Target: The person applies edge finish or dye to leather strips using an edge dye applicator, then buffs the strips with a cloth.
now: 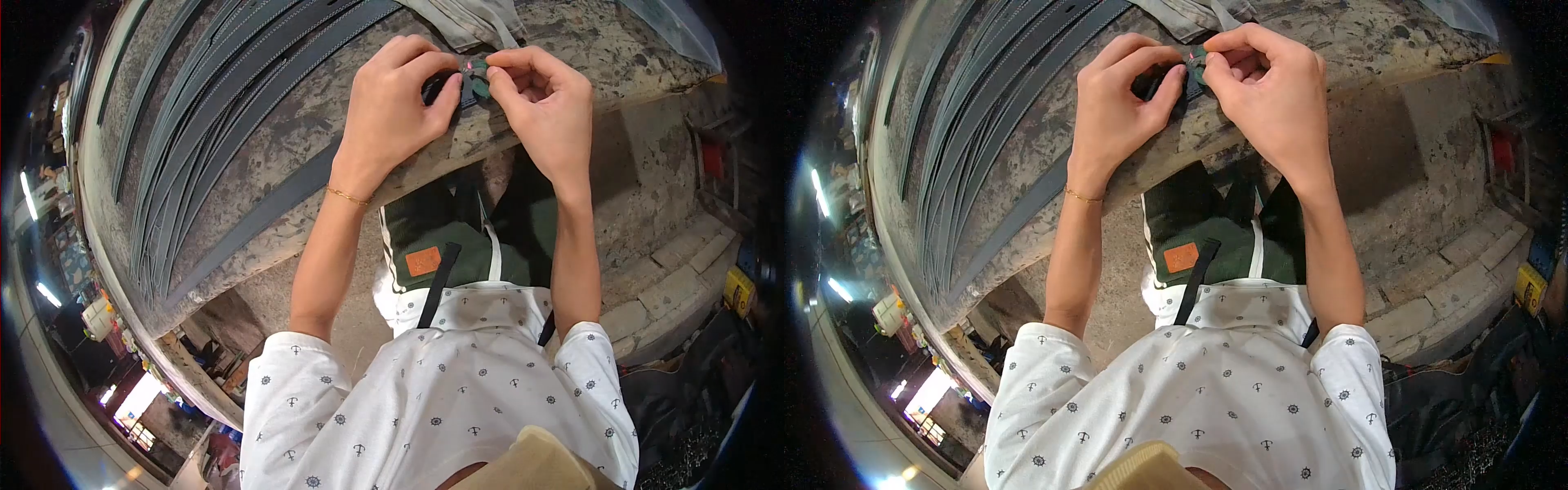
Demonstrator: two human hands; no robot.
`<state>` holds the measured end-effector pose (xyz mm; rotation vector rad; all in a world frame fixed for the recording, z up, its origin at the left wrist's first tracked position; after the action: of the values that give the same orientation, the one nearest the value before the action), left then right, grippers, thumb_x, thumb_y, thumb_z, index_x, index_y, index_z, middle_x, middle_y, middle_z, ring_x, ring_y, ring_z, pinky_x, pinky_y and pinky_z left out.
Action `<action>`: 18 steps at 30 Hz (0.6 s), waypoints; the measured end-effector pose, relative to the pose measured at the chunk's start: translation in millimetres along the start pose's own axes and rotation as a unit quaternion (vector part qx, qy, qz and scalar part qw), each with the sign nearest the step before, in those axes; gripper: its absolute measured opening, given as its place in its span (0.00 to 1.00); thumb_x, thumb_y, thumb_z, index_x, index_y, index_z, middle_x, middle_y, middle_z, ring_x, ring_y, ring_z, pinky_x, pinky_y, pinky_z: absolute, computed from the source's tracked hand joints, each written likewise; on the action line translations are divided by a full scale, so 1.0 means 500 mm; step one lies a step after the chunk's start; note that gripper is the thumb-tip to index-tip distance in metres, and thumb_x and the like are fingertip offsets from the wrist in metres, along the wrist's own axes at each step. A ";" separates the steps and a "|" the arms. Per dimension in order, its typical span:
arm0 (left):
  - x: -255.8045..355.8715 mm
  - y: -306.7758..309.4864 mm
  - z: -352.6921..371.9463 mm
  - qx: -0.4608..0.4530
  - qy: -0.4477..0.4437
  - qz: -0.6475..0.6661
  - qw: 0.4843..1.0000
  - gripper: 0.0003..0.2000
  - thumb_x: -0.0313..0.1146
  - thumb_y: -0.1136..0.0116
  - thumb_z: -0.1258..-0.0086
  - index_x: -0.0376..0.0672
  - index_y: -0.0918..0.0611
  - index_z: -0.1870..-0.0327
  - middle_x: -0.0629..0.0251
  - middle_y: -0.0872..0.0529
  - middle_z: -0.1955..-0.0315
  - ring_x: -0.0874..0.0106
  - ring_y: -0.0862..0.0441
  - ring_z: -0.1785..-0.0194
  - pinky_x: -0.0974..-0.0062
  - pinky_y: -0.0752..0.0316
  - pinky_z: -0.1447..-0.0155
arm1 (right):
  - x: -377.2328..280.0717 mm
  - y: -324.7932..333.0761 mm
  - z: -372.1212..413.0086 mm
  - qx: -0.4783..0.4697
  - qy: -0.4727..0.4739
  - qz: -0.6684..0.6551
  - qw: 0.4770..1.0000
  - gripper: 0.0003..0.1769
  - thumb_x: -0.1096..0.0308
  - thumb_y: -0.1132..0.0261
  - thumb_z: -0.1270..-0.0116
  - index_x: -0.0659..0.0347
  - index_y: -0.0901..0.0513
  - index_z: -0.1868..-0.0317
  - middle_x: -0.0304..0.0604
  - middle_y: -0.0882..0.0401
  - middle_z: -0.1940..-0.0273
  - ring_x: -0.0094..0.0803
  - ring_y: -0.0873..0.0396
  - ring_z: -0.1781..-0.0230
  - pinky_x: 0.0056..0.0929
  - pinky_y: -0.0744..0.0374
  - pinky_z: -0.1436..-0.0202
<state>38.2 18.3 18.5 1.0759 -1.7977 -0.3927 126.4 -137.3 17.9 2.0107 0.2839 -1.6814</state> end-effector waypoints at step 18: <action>0.002 0.000 0.001 -0.021 -0.016 -0.031 0.999 0.07 0.24 0.32 0.39 0.35 0.14 0.61 0.58 0.15 0.65 0.60 0.15 0.62 0.68 0.20 0.57 | -0.002 -0.008 0.000 -0.034 -0.011 0.036 0.999 0.09 0.72 0.29 0.38 0.66 0.11 0.59 0.41 0.12 0.72 0.21 0.17 0.73 0.22 0.19 0.64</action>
<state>37.5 17.3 18.9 1.1036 -1.7802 -0.4854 124.4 -133.6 18.1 1.9297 0.2544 -1.6257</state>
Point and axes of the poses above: each hand's wrist, its own z-axis away from the middle knuckle, its own y-axis out of the back of the hand, x = y × z, the point moved 2 cm from there along -z, towards the middle knuckle
